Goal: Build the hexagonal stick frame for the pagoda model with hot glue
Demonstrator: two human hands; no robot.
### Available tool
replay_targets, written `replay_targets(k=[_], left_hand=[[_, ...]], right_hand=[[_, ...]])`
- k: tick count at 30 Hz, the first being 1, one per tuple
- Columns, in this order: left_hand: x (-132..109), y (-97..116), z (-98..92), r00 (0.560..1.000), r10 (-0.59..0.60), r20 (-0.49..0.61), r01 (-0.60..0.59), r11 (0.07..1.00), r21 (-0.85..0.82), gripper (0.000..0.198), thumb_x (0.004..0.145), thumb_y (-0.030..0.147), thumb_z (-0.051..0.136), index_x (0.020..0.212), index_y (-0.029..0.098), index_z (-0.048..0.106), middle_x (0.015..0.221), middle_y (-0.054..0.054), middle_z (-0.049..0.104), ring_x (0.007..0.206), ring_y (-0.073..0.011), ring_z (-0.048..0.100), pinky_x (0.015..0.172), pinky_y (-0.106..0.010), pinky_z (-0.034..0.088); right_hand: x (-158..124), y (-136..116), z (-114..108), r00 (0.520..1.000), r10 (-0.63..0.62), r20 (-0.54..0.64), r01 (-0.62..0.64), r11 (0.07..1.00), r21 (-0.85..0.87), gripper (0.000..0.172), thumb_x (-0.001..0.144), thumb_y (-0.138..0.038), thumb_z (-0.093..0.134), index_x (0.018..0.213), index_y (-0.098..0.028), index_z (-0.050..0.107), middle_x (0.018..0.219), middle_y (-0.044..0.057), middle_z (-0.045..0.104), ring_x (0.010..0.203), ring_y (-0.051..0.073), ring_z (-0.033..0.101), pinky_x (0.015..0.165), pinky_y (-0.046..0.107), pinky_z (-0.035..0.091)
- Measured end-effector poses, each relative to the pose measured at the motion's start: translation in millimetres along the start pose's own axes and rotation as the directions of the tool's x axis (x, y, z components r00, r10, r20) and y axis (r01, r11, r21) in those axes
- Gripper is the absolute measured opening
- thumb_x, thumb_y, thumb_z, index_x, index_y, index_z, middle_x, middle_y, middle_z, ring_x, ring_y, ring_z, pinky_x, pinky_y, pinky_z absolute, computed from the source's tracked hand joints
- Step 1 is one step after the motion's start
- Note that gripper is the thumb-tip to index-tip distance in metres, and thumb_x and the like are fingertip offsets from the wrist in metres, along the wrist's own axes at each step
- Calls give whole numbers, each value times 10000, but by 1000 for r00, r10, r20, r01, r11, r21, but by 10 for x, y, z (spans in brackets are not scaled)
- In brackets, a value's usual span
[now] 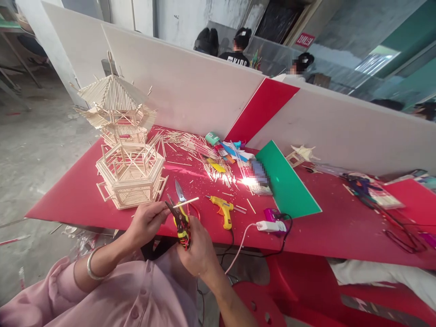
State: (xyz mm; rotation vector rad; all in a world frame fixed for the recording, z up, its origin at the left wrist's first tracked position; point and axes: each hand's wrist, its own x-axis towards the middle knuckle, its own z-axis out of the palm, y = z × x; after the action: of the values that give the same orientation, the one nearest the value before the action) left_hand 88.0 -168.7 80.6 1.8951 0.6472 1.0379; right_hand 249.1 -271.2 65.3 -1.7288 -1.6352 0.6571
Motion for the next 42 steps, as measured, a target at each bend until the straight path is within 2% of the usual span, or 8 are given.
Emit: replay_targets(k=[3,6,11,18,22,29,38,42], left_hand=[[1,14,-30,980,-140,144,153,984,-89,383,980,324,454,626,179,439,537,46,448,493,-79,387,492,-199,299],[3,36,-63,960,-180,214,204,974,-96,387,977,327,436,619,179,430,537,48,441,495,-78,371,494,-200,294],[-11,28,-75,964,-179,198,191,981,-41,349,955,283,439,622,178,433,543,50,427,504,-80,354,506,-207,287],[-4,-21,-90,961,-214,174,227,972,-56,343,959,334,457,655,175,467,552,48,447,517,-84,378,514,-207,306],[19,-17,-132,969,-187,159,194,981,-30,327,957,341,484,684,165,521,554,53,437,519,-84,360,510,-209,290],[12,-89,-118,950,-101,295,167,964,-205,441,977,411,471,616,159,509,551,30,471,515,-84,409,529,-212,322],[-9,-179,-35,919,-144,367,274,902,-333,492,945,528,509,644,142,553,545,25,459,506,-82,383,496,-209,321],[-25,-253,-8,934,-96,345,236,889,-392,474,927,522,548,677,124,613,559,13,467,530,-91,393,513,-221,343]], right_hand=[[-9,-6,-57,997,-48,53,47,999,22,567,667,-81,493,1214,-228,481,1133,68,575,1085,251,550,934,421,458],[-17,7,-71,997,-39,62,40,999,-7,535,671,-79,488,1187,-223,486,1073,65,578,1021,251,561,893,425,470],[-19,49,-1,999,-7,33,8,999,-49,391,650,-71,489,1011,-221,494,877,26,547,801,212,540,734,361,464],[7,75,10,996,-20,83,10,993,119,481,645,-91,486,1110,-212,524,982,29,582,896,195,550,825,348,459],[-54,77,-32,983,115,142,-144,965,217,486,650,-119,485,1123,-217,540,838,-22,554,763,155,514,739,300,443],[-161,7,-60,823,294,487,-550,627,552,427,513,-161,561,937,-211,561,750,-31,514,693,136,471,605,255,371],[-214,65,-137,785,253,565,-602,526,601,440,488,-132,585,924,-194,583,754,-32,528,694,119,471,620,247,340],[-248,108,-87,745,98,660,-645,356,676,423,484,-142,580,904,-189,590,749,-18,539,702,131,503,674,271,389]])
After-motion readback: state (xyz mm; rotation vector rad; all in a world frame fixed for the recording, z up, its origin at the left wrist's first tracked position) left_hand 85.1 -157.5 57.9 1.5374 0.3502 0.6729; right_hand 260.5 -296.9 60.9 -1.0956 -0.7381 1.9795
